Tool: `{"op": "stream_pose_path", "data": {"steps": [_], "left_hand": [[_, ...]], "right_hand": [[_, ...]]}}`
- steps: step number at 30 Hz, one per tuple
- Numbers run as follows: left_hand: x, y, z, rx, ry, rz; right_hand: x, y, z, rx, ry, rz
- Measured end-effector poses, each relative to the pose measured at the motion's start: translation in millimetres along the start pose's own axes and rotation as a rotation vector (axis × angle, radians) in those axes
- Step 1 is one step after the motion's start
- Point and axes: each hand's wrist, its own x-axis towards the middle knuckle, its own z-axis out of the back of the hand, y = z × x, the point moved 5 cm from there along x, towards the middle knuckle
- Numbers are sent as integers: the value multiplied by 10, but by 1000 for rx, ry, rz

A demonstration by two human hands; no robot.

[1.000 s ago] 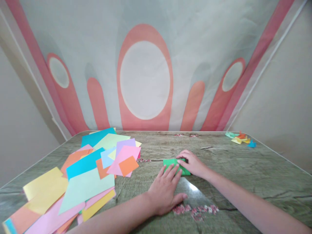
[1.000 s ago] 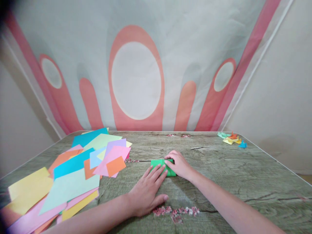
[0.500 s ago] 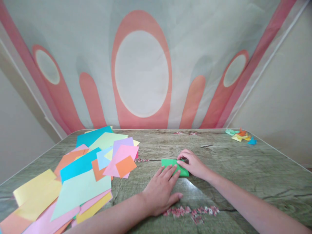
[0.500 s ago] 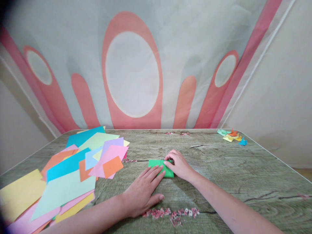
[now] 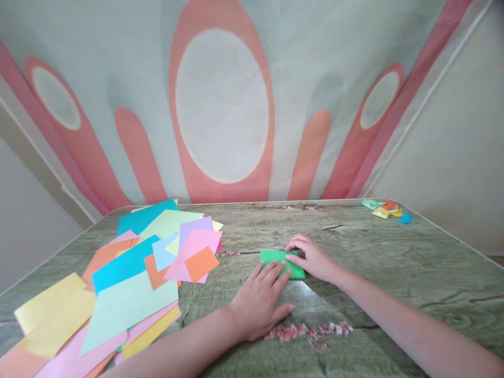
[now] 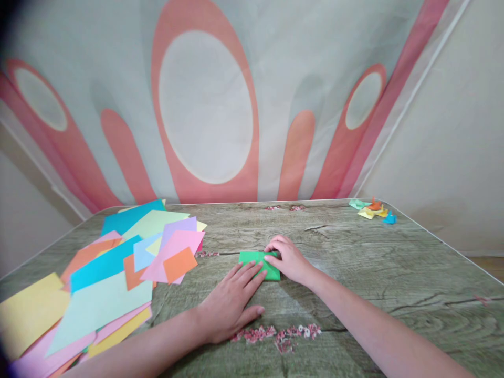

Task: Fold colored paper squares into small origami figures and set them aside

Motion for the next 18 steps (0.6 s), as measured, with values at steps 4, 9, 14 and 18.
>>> {"op": "stream_pose_path", "data": {"steps": [4, 9, 14, 18], "left_hand": [[-10, -9, -3, -1, -7, -4], [1, 5, 7, -19, -25, -4], [53, 180, 70, -56, -84, 26], [69, 306, 109, -50, -111, 38]], "right_hand": [[-9, -6, 0, 5, -8, 11], [-4, -16, 4, 3, -3, 11], [1, -11, 12, 1, 7, 22], [-3, 2, 14, 9, 12, 27]]}}
